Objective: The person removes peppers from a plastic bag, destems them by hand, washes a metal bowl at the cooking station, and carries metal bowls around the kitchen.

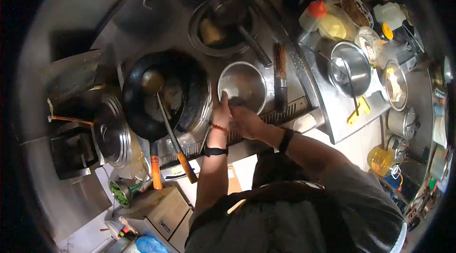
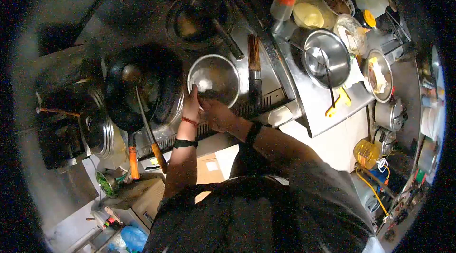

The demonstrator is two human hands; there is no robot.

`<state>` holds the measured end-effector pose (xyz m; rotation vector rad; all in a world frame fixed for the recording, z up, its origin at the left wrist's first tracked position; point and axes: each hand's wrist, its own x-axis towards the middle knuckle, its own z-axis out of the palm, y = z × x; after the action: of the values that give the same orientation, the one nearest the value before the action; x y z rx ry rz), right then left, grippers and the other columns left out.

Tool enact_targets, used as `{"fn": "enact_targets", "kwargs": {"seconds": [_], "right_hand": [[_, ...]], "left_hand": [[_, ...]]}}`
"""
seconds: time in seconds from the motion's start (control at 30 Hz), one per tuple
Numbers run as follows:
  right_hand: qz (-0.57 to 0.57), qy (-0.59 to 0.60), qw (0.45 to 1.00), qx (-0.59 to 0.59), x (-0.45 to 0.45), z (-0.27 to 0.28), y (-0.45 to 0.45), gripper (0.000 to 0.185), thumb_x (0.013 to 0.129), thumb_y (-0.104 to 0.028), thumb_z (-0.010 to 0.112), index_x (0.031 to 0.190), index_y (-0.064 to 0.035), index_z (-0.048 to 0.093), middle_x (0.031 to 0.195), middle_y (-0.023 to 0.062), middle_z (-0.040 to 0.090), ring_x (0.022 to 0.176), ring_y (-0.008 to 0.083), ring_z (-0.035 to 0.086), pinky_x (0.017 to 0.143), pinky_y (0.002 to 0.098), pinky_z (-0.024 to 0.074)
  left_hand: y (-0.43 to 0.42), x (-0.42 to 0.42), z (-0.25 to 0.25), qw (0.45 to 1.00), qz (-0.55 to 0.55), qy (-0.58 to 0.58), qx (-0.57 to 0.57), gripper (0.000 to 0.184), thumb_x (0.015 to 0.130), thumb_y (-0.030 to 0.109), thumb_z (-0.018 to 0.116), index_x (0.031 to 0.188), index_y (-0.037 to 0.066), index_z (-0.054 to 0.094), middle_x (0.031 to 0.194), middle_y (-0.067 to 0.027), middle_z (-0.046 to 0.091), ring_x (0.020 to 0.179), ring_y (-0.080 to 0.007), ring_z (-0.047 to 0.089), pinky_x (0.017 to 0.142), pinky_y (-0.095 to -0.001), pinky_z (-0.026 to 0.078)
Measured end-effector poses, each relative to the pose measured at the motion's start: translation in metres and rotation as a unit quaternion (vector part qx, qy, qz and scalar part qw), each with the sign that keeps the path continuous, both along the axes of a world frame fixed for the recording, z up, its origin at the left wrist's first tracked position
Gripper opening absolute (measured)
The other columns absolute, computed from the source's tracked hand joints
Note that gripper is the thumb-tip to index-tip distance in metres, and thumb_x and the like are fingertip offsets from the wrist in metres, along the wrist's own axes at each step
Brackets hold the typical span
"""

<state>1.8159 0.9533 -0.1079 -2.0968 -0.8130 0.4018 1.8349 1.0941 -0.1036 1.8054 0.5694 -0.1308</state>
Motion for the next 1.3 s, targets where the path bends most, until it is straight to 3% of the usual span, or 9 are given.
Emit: {"fn": "enact_targets", "kwargs": {"seconds": [0.1, 0.47, 0.7, 0.8, 0.87, 1.07, 1.13, 1.2, 1.3], "right_hand": [[0.123, -0.316, 0.935, -0.102, 0.003, -0.026, -0.063, 0.047, 0.083, -0.018, 0.052, 0.128, -0.0036, 0.049, 0.123, 0.0171, 0.057, 0.113, 0.0278, 0.056, 0.098, 0.0399, 0.0433], [0.149, 0.06, 0.986, -0.054, 0.005, -0.014, -0.036, 0.027, 0.094, -0.02, 0.051, 0.115, -0.0056, 0.059, 0.108, 0.0091, 0.065, 0.094, 0.0221, 0.062, 0.083, 0.0342, 0.0488], [0.089, -0.019, 0.994, 0.057, 0.005, -0.048, 0.007, 0.022, 0.088, -0.017, 0.055, 0.103, -0.0016, 0.059, 0.104, 0.0184, 0.063, 0.089, 0.0347, 0.063, 0.077, 0.0436, 0.0506], [0.042, 0.288, 0.955, 0.053, 0.008, -0.026, -0.03, 0.025, 0.092, -0.029, 0.059, 0.107, -0.0095, 0.06, 0.087, 0.0028, 0.057, 0.075, 0.0154, 0.056, 0.062, 0.0292, 0.0478], [0.152, -0.301, 0.941, -0.009, 0.014, -0.09, -0.038, 0.032, 0.088, -0.034, 0.066, 0.104, -0.0073, 0.06, 0.082, 0.0021, 0.055, 0.069, 0.0134, 0.054, 0.055, 0.0286, 0.0453], [0.102, -0.045, 0.991, -0.076, -0.005, -0.009, 0.001, 0.024, 0.081, -0.014, 0.063, 0.101, -0.0016, 0.061, 0.092, 0.0148, 0.065, 0.078, 0.0288, 0.065, 0.06, 0.0384, 0.0504], [0.044, 0.409, 0.902, 0.131, -0.006, -0.079, -0.019, 0.022, 0.076, -0.012, 0.062, 0.096, -0.0021, 0.06, 0.094, 0.0201, 0.064, 0.083, 0.0389, 0.063, 0.067, 0.0455, 0.0504], [0.193, -0.079, 0.978, -0.026, 0.026, -0.026, -0.045, 0.022, 0.076, -0.013, 0.062, 0.096, -0.0028, 0.059, 0.091, 0.0201, 0.064, 0.081, 0.0387, 0.063, 0.067, 0.0472, 0.0494], [0.108, 0.018, 0.992, 0.055, 0.015, 0.0, -0.009, 0.023, 0.079, -0.012, 0.056, 0.1, -0.0047, 0.061, 0.096, 0.0211, 0.063, 0.087, 0.0399, 0.062, 0.074, 0.049, 0.0493]], "left_hand": [[0.015, -0.002, 0.014, 0.983, 0.027, 0.124, -0.13, 0.067, 0.093, 0.037, 0.054, 0.147, 0.01, 0.026, 0.135, -0.0168, 0.047, 0.119, -0.0292, 0.051, 0.096, -0.042, 0.044], [0.043, -0.024, -0.027, 0.837, 0.101, 0.148, -0.517, 0.075, 0.091, 0.024, 0.057, 0.15, 0.017, 0.011, 0.138, -0.0126, 0.042, 0.122, -0.0342, 0.047, 0.094, -0.0514, 0.045], [-0.039, -0.036, 0.028, 0.968, 0.153, -0.039, -0.197, 0.065, 0.089, 0.031, 0.06, 0.143, 0.017, 0.028, 0.128, -0.0132, 0.051, 0.103, -0.029, 0.058, 0.073, -0.0433, 0.053], [0.016, -0.024, 0.019, 0.877, 0.129, 0.166, -0.432, 0.051, 0.089, 0.031, 0.051, 0.13, 0.004, 0.041, 0.119, -0.0158, 0.057, 0.1, -0.0333, 0.06, 0.074, -0.0496, 0.056], [0.014, -0.016, 0.024, 0.928, 0.121, 0.197, -0.293, 0.052, 0.089, 0.029, 0.052, 0.134, 0.009, 0.038, 0.113, -0.0141, 0.058, 0.093, -0.0312, 0.061, 0.07, -0.0501, 0.057], [-0.023, -0.042, 0.007, 0.912, 0.201, -0.082, -0.349, 0.046, 0.086, 0.014, 0.049, 0.131, 0.017, 0.041, 0.108, -0.0135, 0.058, 0.094, -0.0286, 0.06, 0.076, -0.0486, 0.054], [0.021, -0.026, 0.014, 0.843, 0.201, 0.199, -0.458, 0.043, 0.087, 0.019, 0.043, 0.13, 0.017, 0.04, 0.113, -0.017, 0.056, 0.096, -0.0313, 0.06, 0.066, -0.0468, 0.056], [-0.005, -0.023, 0.053, 0.941, 0.144, 0.068, -0.297, 0.047, 0.087, 0.019, 0.046, 0.133, 0.019, 0.036, 0.11, -0.0141, 0.058, 0.089, -0.0314, 0.061, 0.059, -0.0425, 0.056], [-0.056, -0.045, -0.004, 0.917, 0.273, -0.118, -0.266, 0.052, 0.084, 0.015, 0.051, 0.133, 0.021, 0.033, 0.111, -0.0131, 0.054, 0.089, -0.029, 0.058, 0.053, -0.0426, 0.053]]}}
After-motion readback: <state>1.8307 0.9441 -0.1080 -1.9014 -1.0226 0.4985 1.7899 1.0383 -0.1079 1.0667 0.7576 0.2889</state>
